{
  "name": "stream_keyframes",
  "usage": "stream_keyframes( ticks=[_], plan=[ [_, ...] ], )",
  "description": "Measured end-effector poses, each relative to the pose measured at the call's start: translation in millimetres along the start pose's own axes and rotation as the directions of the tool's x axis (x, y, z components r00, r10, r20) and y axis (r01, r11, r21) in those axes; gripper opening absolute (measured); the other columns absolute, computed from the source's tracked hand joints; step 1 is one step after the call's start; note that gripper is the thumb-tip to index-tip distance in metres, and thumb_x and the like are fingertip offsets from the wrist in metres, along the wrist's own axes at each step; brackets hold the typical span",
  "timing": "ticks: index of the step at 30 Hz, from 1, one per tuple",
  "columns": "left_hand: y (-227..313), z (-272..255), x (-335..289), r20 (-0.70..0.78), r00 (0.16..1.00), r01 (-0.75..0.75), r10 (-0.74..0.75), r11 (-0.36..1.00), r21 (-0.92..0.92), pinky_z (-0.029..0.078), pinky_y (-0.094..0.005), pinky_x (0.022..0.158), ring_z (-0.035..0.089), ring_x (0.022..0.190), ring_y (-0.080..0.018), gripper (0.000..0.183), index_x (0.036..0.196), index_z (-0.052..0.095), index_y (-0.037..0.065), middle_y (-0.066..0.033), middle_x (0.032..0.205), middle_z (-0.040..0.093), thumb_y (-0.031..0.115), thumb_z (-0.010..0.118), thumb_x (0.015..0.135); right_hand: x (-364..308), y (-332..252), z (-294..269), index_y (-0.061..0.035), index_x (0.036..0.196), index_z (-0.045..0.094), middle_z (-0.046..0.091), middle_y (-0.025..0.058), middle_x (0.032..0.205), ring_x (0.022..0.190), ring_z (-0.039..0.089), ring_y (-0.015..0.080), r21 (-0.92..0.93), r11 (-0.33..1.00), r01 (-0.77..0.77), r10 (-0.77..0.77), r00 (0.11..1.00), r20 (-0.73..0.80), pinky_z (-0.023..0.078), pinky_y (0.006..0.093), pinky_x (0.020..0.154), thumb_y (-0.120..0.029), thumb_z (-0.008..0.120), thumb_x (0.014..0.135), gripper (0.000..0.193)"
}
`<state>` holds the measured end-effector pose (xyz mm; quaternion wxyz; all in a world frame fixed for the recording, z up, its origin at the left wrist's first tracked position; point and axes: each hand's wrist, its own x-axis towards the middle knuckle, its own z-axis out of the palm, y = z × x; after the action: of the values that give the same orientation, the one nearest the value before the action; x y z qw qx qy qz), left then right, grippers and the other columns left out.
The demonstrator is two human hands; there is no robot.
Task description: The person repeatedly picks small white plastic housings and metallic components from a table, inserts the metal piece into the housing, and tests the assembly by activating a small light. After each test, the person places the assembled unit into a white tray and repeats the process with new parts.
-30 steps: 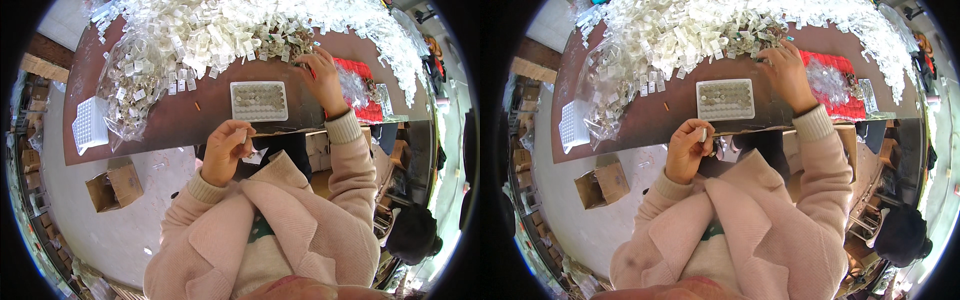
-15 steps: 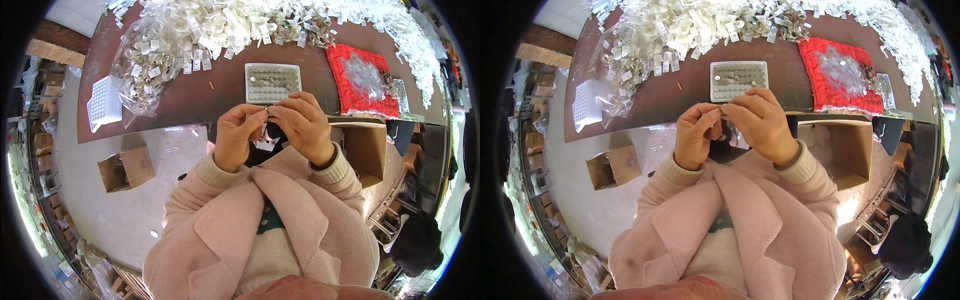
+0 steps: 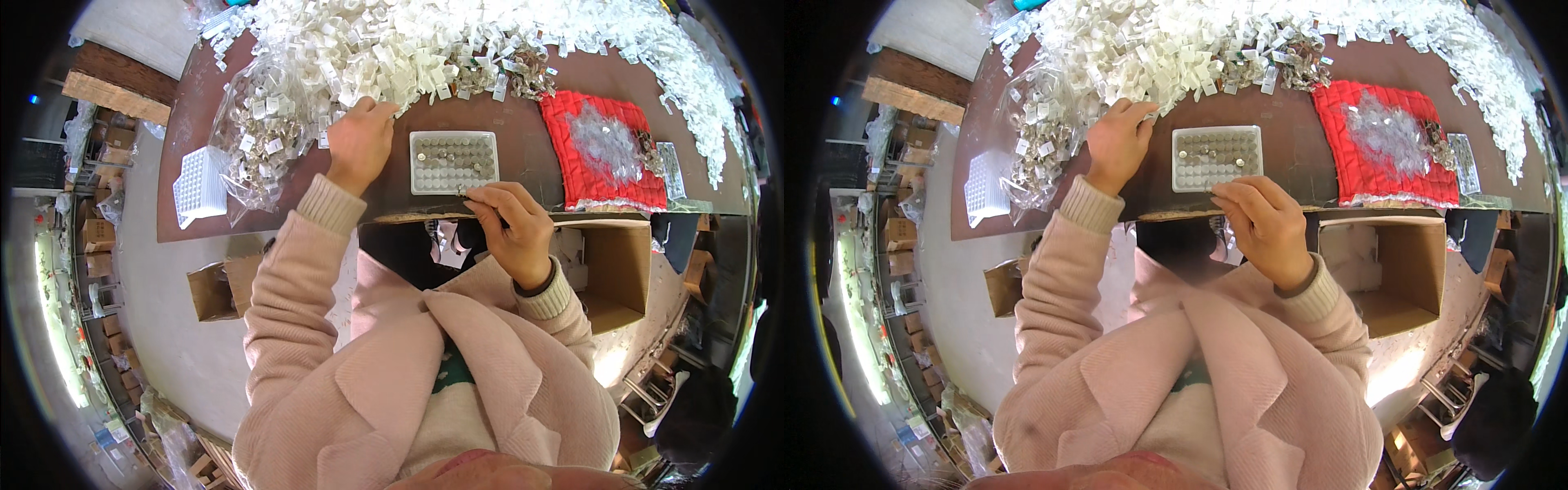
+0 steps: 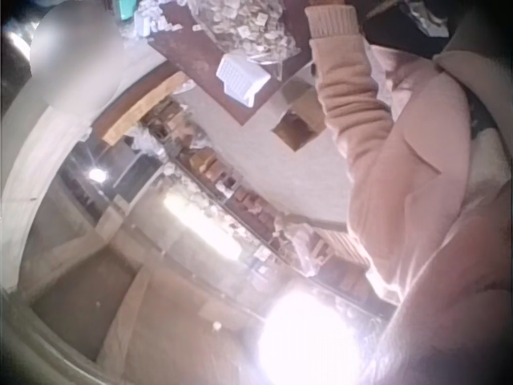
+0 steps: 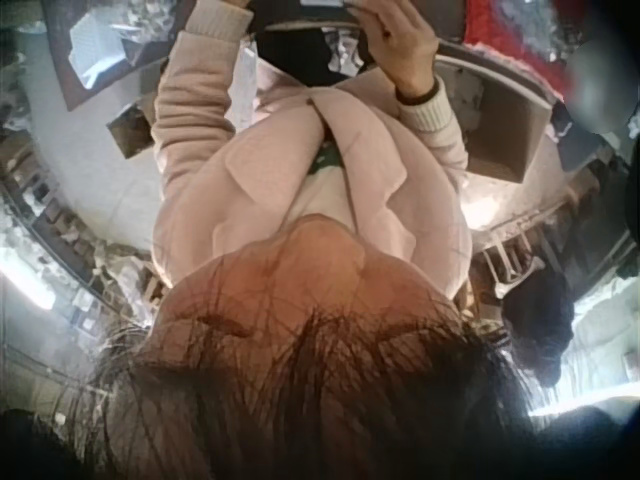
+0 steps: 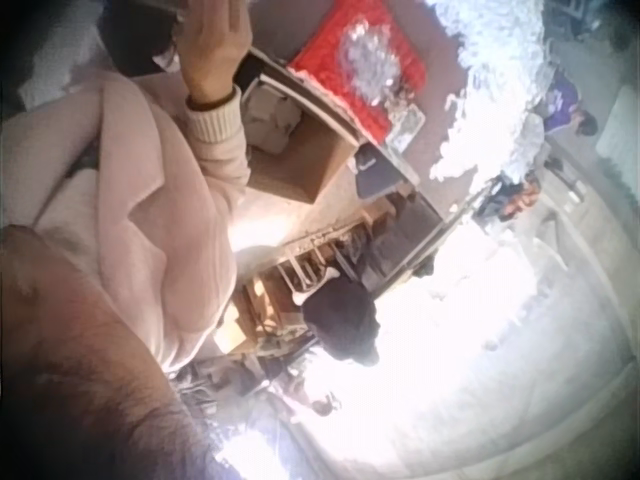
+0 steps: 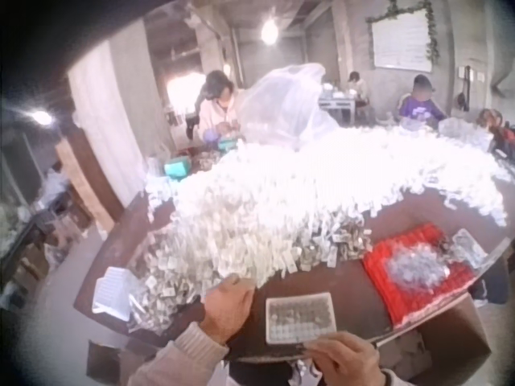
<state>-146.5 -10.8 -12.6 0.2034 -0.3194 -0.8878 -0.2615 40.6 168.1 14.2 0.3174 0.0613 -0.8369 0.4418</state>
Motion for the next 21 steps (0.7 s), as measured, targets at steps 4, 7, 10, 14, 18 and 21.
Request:
stream_keyframes(
  ticks=[4, 7, 10, 14, 18, 21],
  plan=[
    [-18.3, 16.2, 14.3, 0.066, 0.991, -0.127, 0.116, 0.973, 0.193, 0.050, -0.0427, 0.056, 0.064, 0.066, -0.0307, 0.006, 0.080, 0.065, 0.010, -0.0080, 0.076, 0.058, 0.014, 0.068, 0.083, -0.5, 3.3, -8.1, -0.0013, 0.098, 0.072, 0.070, 0.0121, 0.090, 0.076, 0.068, 0.0232, -0.023, 1.000, 0.017, -0.017, 1.000, 0.011, 0.055, 0.0304, 0.067, 0.006, 0.076, 0.080, 0.019],
    [-21.4, 15.3, 11.5, 0.012, 0.988, -0.154, 0.154, 0.980, 0.125, 0.051, -0.0405, 0.057, 0.065, 0.067, -0.0298, 0.004, 0.083, 0.068, 0.010, -0.0082, 0.078, 0.061, 0.013, 0.071, 0.082, -1.0, 5.3, -10.3, -0.0028, 0.098, 0.072, 0.068, 0.0120, 0.089, 0.075, 0.067, 0.0275, 0.002, 1.000, -0.005, 0.005, 1.000, -0.005, 0.055, 0.0333, 0.066, 0.004, 0.076, 0.080, 0.020],
    [-20.8, 8.3, 6.5, -0.168, 0.978, -0.132, 0.121, 0.990, -0.058, 0.051, -0.0359, 0.056, 0.064, 0.064, -0.0248, 0.006, 0.087, 0.070, 0.008, -0.0080, 0.080, 0.065, 0.010, 0.073, 0.083, -2.1, 6.7, -8.7, -0.0026, 0.098, 0.072, 0.068, 0.0120, 0.089, 0.075, 0.067, 0.0267, 0.031, 0.999, -0.034, 0.035, 0.999, -0.007, 0.055, 0.0331, 0.066, 0.004, 0.075, 0.080, 0.019],
    [-16.4, -13.0, -5.8, -0.030, 0.963, 0.215, -0.268, 0.830, -0.515, 0.047, -0.0271, 0.055, 0.057, 0.061, -0.0126, 0.007, 0.097, 0.068, 0.005, -0.0044, 0.079, 0.064, 0.008, 0.069, 0.092, -1.7, 8.1, -3.5, -0.0011, 0.099, 0.071, 0.068, 0.0091, 0.088, 0.077, 0.068, 0.0193, 0.179, 0.965, -0.192, 0.187, 0.981, 0.043, 0.055, 0.0302, 0.064, 0.004, 0.073, 0.084, 0.016],
    [0.5, -38.4, -33.1, 0.368, 0.850, 0.464, -0.377, 0.206, -0.861, 0.042, -0.0236, 0.051, 0.046, 0.056, -0.0049, 0.007, 0.104, 0.063, 0.004, 0.0021, 0.074, 0.058, 0.007, 0.064, 0.097, 5.0, 8.2, 10.2, 0.0016, 0.107, 0.067, 0.068, 0.0050, 0.090, 0.082, 0.068, 0.0124, 0.672, 0.514, -0.532, 0.550, 0.806, 0.217, 0.056, 0.0250, 0.064, 0.000, 0.069, 0.092, 0.015],
    [18.2, -47.8, -54.2, 0.384, 0.911, 0.406, -0.150, 0.168, -0.898, 0.037, -0.0231, 0.051, 0.042, 0.057, -0.0063, 0.010, 0.111, 0.058, 0.005, -0.0042, 0.086, 0.060, 0.005, 0.057, 0.101, 14.5, 7.4, 27.8, 0.0022, 0.111, 0.063, 0.068, 0.0057, 0.097, 0.091, 0.070, 0.0159, 0.782, 0.440, -0.441, 0.480, 0.852, 0.210, 0.060, 0.0260, 0.069, -0.001, 0.065, 0.096, 0.015]
  ],
)
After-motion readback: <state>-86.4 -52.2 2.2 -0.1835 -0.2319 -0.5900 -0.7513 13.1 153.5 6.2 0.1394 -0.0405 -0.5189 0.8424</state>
